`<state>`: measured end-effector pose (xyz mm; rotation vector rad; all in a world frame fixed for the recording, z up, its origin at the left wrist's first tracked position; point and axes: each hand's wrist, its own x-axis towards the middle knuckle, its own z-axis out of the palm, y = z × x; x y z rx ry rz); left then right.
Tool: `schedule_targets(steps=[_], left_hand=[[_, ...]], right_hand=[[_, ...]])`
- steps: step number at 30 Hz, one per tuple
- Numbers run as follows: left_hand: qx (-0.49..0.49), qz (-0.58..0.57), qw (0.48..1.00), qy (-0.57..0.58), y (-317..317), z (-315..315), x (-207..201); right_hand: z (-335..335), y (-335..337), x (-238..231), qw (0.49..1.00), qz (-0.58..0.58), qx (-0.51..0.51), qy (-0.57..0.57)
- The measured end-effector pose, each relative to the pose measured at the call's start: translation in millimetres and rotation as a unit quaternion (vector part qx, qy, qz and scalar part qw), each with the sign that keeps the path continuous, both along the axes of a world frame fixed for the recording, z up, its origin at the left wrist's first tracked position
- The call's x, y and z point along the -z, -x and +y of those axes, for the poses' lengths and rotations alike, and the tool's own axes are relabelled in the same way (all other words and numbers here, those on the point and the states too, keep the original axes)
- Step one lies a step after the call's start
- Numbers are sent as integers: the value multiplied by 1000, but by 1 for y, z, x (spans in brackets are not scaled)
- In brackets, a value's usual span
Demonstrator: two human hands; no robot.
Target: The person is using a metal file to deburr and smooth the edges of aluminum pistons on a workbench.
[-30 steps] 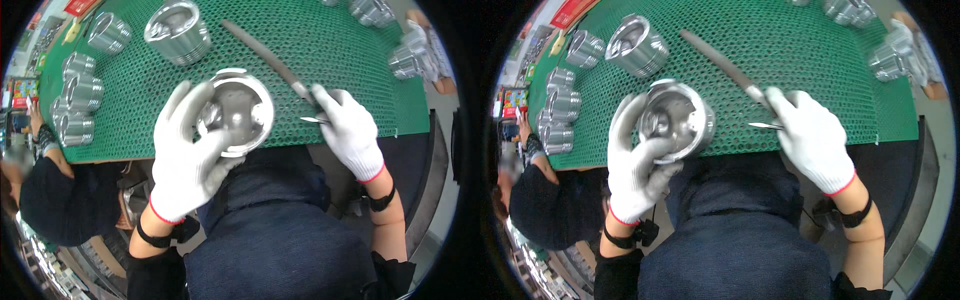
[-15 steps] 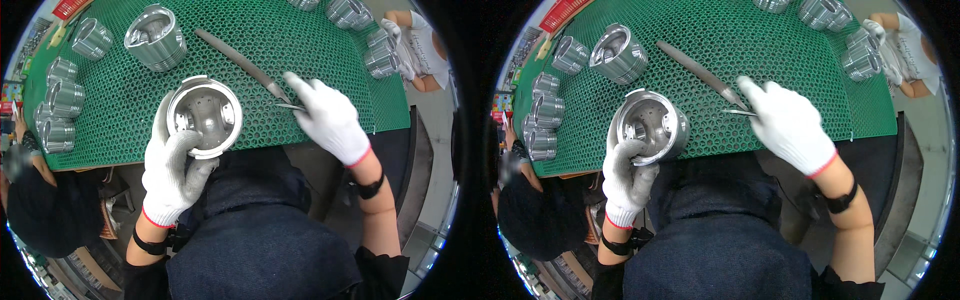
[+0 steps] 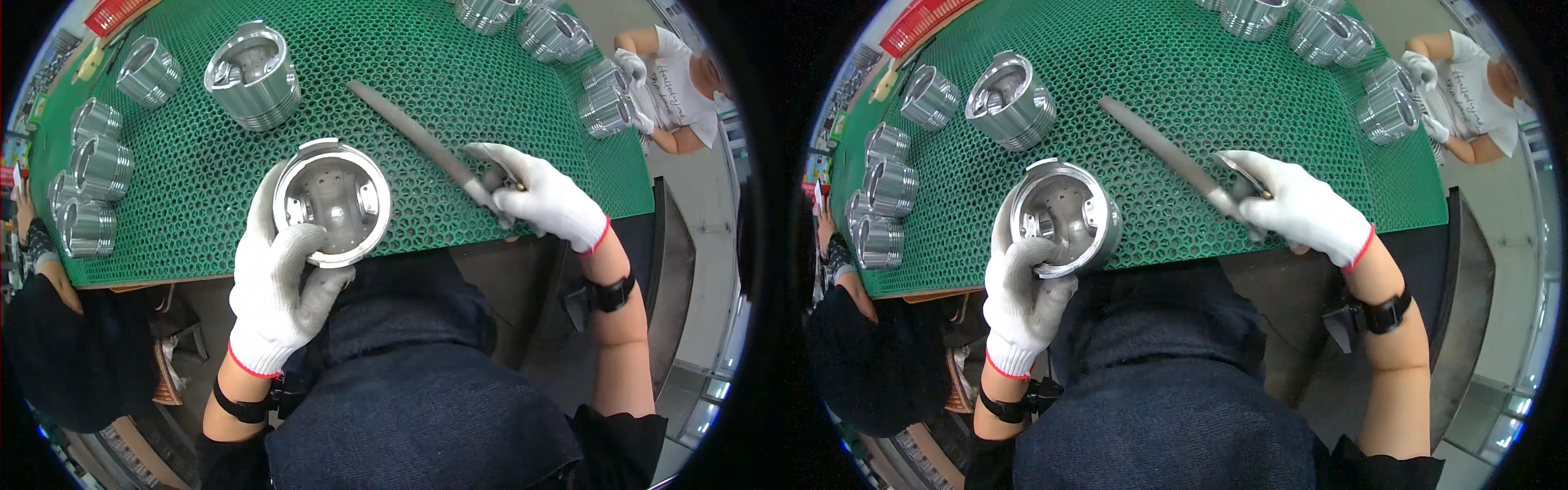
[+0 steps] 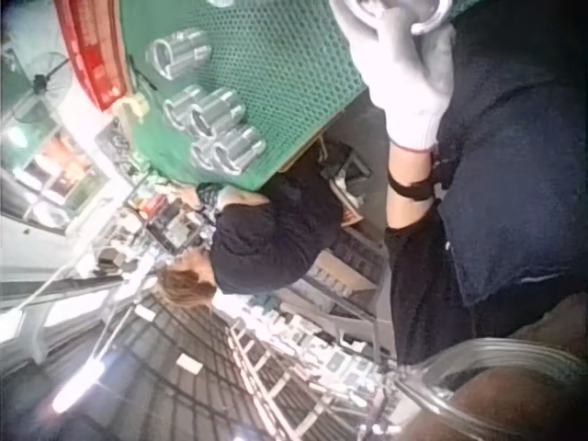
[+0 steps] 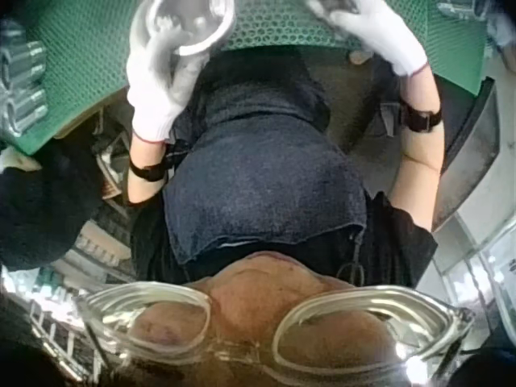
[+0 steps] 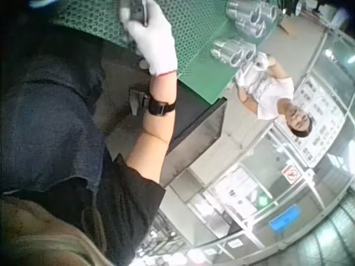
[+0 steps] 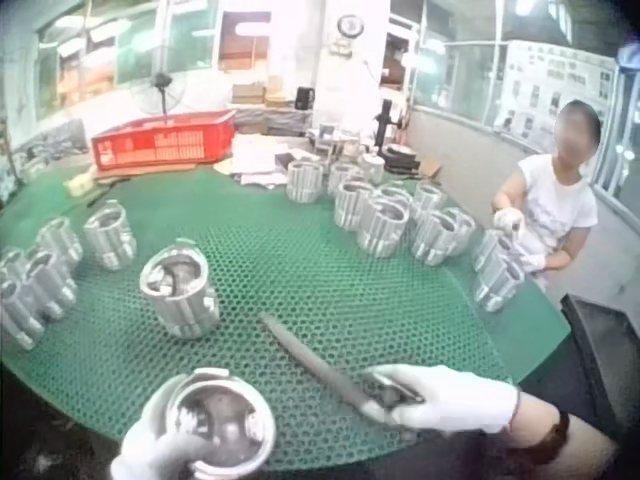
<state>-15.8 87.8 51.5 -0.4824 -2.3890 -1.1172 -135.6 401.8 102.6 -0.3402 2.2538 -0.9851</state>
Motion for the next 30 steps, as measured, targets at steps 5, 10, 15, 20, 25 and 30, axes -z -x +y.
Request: schedule_targets(steps=[5,10,15,20,25,30], left_hand=[[-12,-14,1000,6,-2,2,-2],[-55,-127,988,-62,-4,3,2],[-14,-3,1000,-8,-3,-2,11],[-33,4,999,14,-10,-10,14],[-26,41,999,-9,-10,-9,5],[-104,-68,989,76,-17,-10,-5]], right_hand=[[-20,3,7,894,-271,75,349],[-48,-21,18,992,-11,-31,119],[-56,-44,16,976,179,-121,-13],[-60,-66,20,952,265,-150,-12],[-55,-65,12,947,271,-168,-50],[-25,-74,13,925,340,-109,-130]])
